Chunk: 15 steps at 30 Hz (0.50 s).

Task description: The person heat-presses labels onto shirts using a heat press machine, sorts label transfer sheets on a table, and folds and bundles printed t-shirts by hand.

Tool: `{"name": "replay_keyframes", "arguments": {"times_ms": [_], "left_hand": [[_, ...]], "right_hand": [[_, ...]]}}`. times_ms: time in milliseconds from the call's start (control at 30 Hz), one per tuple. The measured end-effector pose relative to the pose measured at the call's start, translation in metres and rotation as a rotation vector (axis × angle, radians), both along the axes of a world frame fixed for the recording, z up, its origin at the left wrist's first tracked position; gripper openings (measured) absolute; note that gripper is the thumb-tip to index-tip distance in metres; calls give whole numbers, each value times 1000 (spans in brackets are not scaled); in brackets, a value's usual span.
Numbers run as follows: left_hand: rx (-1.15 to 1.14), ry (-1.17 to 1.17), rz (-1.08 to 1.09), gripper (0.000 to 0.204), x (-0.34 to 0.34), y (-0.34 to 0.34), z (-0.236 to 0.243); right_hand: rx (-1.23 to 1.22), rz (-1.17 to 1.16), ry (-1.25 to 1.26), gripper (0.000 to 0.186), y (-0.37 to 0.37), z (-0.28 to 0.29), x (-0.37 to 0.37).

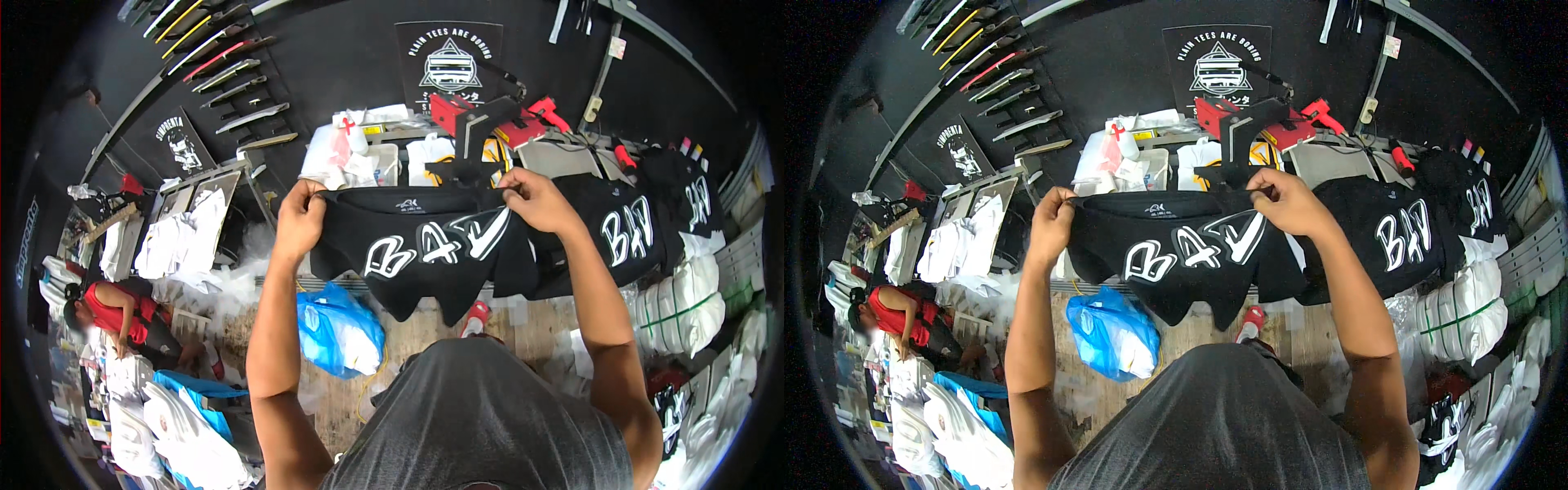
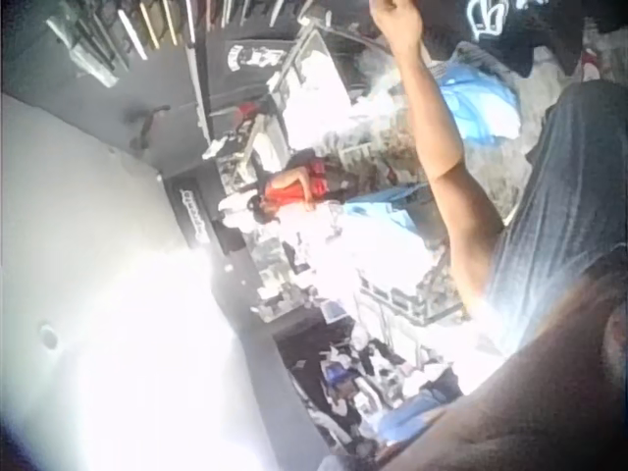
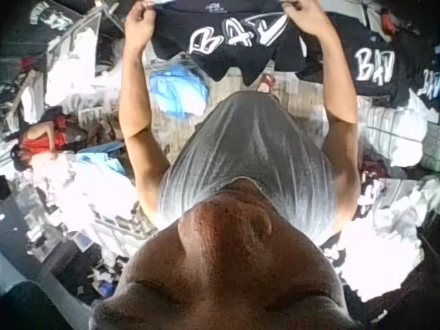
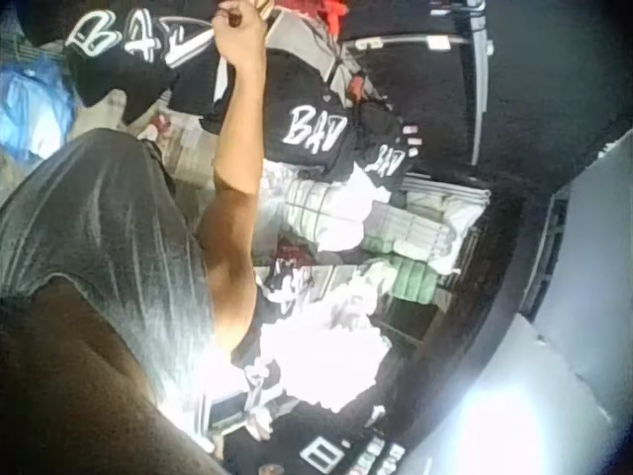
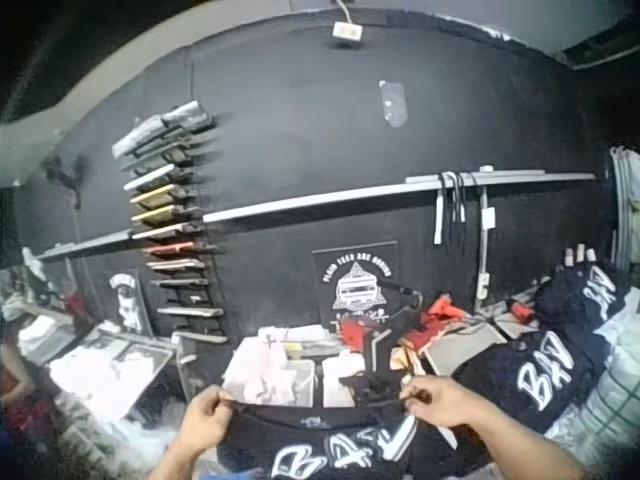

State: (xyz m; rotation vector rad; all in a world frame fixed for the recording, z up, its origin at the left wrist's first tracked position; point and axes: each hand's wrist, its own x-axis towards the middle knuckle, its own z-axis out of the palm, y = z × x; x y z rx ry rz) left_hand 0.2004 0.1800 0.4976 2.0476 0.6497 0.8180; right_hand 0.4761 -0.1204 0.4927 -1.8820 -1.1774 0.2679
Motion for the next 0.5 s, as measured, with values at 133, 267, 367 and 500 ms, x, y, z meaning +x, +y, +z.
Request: {"name": "replay_keyframes", "arguments": {"times_ms": [133, 267, 367, 500], "left_hand": [[24, -186, -273, 11, -11, 9, 52], [291, -167, -266, 19, -4, 8, 128], [415, -217, -165, 20, 9, 8, 181], [462, -333, -139, 23, 22, 8, 233]], "right_hand": [[48, 61, -68, 22, -10, 58, 8], [355, 98, -486, 17, -6, 142, 16], [351, 43, -377, 20, -6, 190, 16], [469, 19, -576, 21, -2, 237, 23]]}}
